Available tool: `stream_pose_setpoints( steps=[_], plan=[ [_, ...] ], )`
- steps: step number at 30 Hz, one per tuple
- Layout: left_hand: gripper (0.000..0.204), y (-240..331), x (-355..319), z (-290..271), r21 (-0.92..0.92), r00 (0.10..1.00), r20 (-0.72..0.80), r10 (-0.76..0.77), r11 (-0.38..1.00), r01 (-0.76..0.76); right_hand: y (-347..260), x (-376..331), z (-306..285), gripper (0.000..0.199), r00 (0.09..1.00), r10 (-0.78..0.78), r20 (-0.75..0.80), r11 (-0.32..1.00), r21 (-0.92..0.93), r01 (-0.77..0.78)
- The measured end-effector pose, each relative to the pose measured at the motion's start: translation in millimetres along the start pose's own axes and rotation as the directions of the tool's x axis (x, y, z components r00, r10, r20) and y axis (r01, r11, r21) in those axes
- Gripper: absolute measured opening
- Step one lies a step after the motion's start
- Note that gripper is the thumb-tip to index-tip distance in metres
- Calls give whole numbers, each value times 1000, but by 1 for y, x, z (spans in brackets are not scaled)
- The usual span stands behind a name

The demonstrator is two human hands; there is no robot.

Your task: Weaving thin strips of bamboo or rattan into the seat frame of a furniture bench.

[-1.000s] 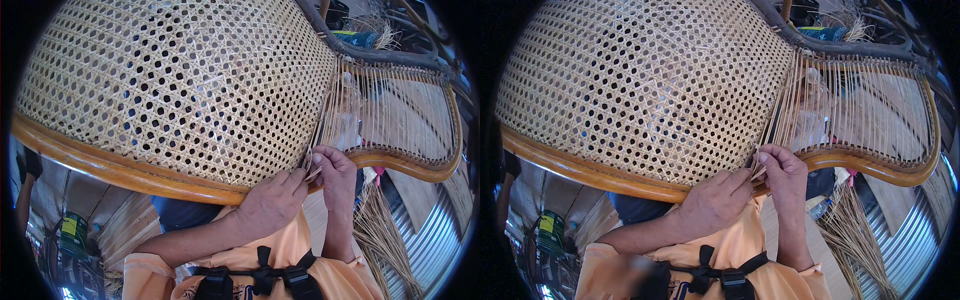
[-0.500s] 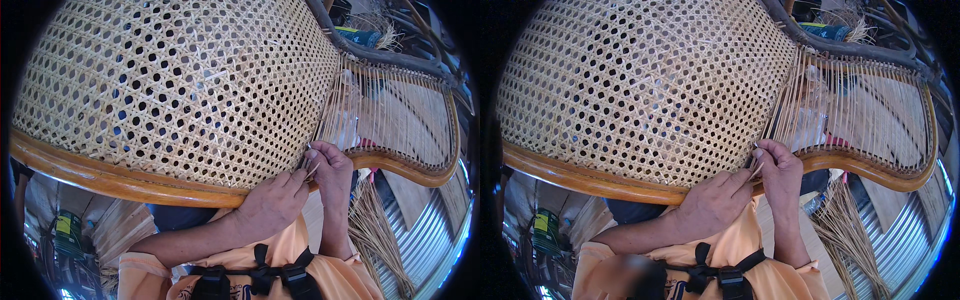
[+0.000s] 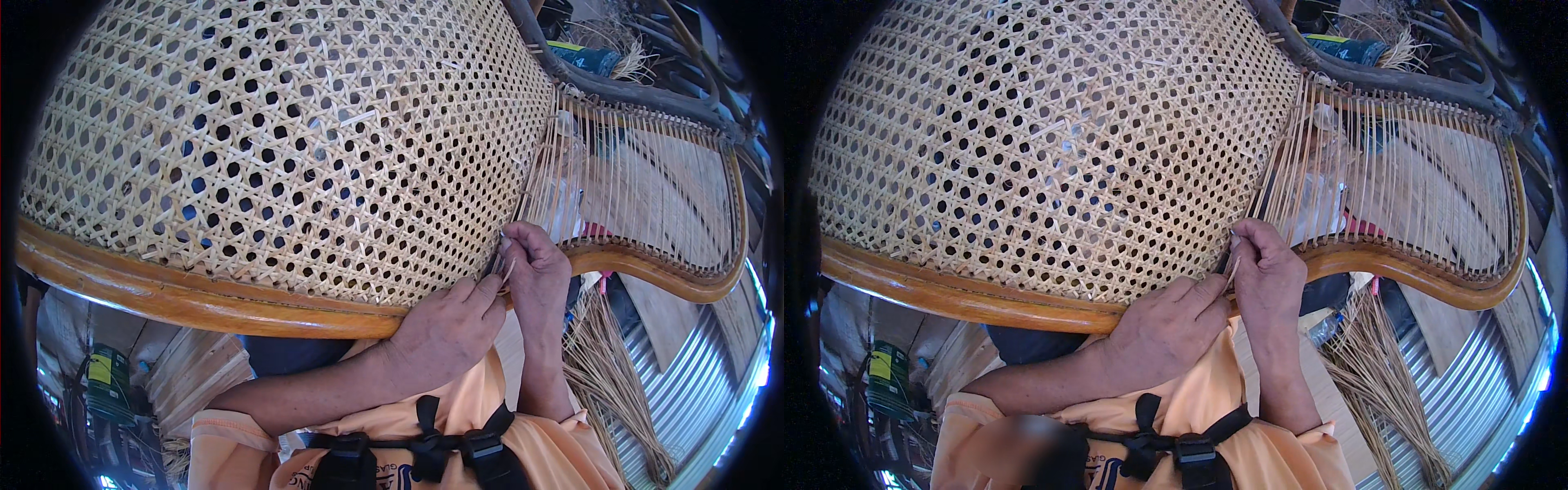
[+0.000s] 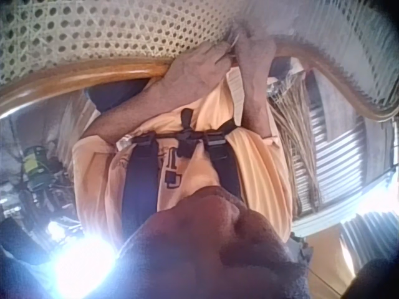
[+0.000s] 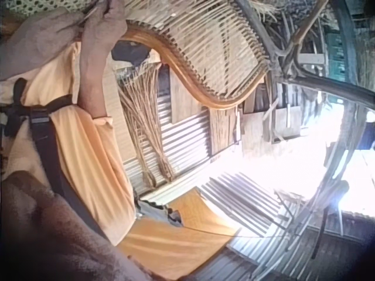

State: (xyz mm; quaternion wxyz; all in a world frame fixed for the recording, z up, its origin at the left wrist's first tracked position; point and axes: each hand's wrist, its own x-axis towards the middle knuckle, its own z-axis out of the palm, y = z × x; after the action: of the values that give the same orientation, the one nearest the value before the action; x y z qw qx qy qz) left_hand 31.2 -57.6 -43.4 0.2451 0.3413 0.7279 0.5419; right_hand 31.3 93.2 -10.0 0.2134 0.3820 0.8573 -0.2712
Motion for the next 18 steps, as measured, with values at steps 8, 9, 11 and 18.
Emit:
stream_pose_setpoints(
  steps=[8,9,11,18],
  plan=[
    [27,1,0,0,-41,999,-41,-23,999,21,5,-1,4,17,994,-81,-78,983,-170,66],
    [27,0,0,1,-51,999,-33,-25,998,24,6,-1,5,16,990,-113,-89,976,-195,94],
    [27,0,-1,1,-63,999,-26,-30,998,28,5,-1,6,16,985,-146,-96,967,-222,121],
    [25,1,0,-1,-124,998,-31,-59,991,55,2,0,6,16,973,-213,-89,933,-313,175]
  ],
)
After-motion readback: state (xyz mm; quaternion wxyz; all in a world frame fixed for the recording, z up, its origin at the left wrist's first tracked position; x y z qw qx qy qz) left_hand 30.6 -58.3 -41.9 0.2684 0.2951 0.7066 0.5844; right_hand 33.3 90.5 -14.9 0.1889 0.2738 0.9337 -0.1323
